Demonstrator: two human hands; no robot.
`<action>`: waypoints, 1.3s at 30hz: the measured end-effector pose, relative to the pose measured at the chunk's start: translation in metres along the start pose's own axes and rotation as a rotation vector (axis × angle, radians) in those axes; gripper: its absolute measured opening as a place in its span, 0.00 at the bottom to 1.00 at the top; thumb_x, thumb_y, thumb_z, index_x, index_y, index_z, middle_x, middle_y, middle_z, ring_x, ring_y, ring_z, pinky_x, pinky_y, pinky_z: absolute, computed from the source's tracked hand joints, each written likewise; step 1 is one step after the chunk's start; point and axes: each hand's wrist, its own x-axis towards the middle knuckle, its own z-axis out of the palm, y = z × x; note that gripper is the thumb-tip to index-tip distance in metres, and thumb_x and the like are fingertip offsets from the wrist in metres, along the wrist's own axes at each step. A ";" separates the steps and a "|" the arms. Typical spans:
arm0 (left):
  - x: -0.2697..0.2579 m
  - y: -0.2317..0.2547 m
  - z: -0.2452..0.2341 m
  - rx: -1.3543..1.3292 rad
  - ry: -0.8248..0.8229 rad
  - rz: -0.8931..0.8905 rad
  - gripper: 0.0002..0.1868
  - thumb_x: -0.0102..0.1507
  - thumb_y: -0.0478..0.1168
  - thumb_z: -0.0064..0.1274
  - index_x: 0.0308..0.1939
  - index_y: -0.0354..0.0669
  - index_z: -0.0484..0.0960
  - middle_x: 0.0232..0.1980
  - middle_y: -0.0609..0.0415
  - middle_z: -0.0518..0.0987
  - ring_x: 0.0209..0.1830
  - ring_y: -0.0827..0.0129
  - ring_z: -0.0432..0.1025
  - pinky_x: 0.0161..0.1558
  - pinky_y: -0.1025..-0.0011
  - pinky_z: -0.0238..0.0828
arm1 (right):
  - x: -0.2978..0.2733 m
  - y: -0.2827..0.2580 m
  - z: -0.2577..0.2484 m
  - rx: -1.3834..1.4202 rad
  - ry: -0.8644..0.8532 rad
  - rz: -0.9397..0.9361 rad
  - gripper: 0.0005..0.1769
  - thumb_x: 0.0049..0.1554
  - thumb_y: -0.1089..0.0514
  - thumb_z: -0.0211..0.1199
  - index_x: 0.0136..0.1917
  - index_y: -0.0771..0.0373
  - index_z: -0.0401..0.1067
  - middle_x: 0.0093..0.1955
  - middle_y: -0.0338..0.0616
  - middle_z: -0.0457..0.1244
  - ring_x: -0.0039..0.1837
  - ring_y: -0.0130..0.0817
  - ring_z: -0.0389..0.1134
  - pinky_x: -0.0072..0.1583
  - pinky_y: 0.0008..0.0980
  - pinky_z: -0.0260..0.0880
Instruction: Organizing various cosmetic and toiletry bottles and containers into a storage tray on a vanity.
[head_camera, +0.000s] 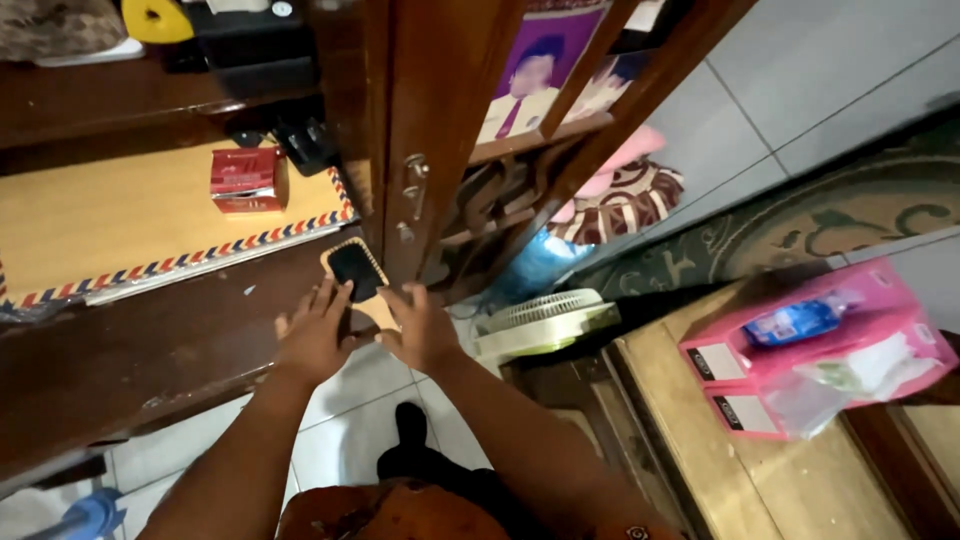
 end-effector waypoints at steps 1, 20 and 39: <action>0.002 -0.003 0.005 0.001 -0.007 -0.009 0.51 0.55 0.52 0.63 0.79 0.66 0.51 0.84 0.57 0.46 0.81 0.57 0.50 0.66 0.40 0.51 | 0.001 -0.002 0.000 0.008 -0.009 0.000 0.41 0.50 0.49 0.72 0.75 0.51 0.64 0.73 0.60 0.55 0.70 0.64 0.59 0.68 0.53 0.62; 0.038 -0.008 0.022 -0.019 0.127 0.019 0.43 0.60 0.45 0.55 0.79 0.62 0.56 0.84 0.54 0.50 0.83 0.60 0.48 0.66 0.43 0.51 | 0.026 0.032 0.040 0.224 -0.271 0.212 0.38 0.53 0.57 0.68 0.74 0.52 0.57 0.63 0.65 0.61 0.61 0.64 0.66 0.61 0.52 0.68; 0.051 0.023 -0.003 0.109 -0.023 -0.039 0.67 0.42 0.59 0.74 0.79 0.68 0.50 0.85 0.56 0.38 0.85 0.61 0.36 0.72 0.42 0.45 | 0.033 0.058 -0.019 0.120 -0.307 0.004 0.35 0.47 0.69 0.61 0.67 0.50 0.64 0.59 0.53 0.65 0.61 0.58 0.67 0.60 0.50 0.68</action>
